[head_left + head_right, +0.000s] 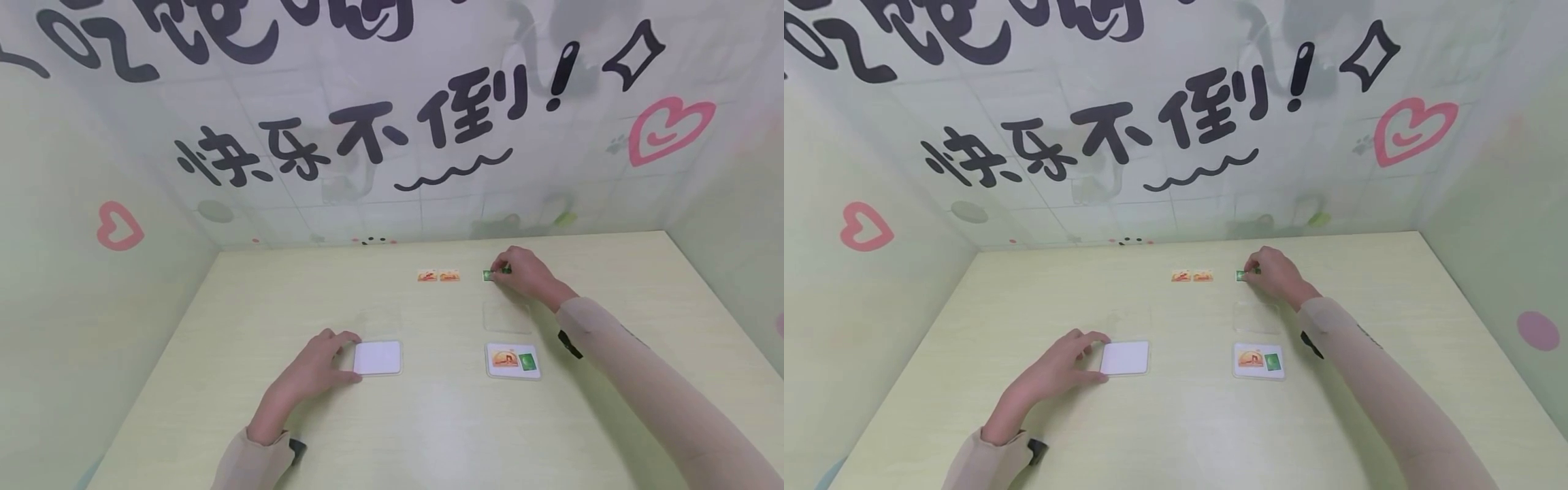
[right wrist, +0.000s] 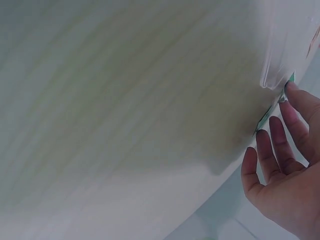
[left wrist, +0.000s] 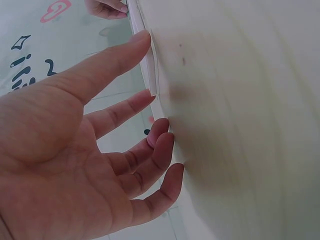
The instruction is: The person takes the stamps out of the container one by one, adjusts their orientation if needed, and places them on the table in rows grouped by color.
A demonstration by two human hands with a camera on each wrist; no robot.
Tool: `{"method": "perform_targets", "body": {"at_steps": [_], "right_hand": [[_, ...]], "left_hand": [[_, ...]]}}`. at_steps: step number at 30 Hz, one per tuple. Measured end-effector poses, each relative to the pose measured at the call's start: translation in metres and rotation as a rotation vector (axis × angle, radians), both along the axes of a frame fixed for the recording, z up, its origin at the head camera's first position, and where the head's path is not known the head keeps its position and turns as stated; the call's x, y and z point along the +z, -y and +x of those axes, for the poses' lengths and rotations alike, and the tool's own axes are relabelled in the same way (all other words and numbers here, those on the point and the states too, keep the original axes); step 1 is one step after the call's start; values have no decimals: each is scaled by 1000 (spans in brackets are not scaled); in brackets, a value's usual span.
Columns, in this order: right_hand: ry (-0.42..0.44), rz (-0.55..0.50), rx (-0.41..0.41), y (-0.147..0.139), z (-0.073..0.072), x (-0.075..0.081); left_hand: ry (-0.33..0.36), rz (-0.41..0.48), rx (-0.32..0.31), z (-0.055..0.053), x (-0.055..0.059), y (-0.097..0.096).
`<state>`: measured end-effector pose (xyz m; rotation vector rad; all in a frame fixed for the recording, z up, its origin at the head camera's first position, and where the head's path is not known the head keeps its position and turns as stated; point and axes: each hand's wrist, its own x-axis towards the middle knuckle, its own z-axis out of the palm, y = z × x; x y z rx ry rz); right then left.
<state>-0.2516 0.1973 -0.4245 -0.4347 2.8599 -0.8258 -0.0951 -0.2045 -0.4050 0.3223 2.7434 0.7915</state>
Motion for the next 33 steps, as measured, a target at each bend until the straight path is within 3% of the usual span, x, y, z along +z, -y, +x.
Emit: {"method": "perform_targets", "body": {"at_steps": [33], "right_hand": [[-36, -11, -18, 0, 4, -2]], "left_hand": [[-27, -1, -28, 1, -1, 3]]}}
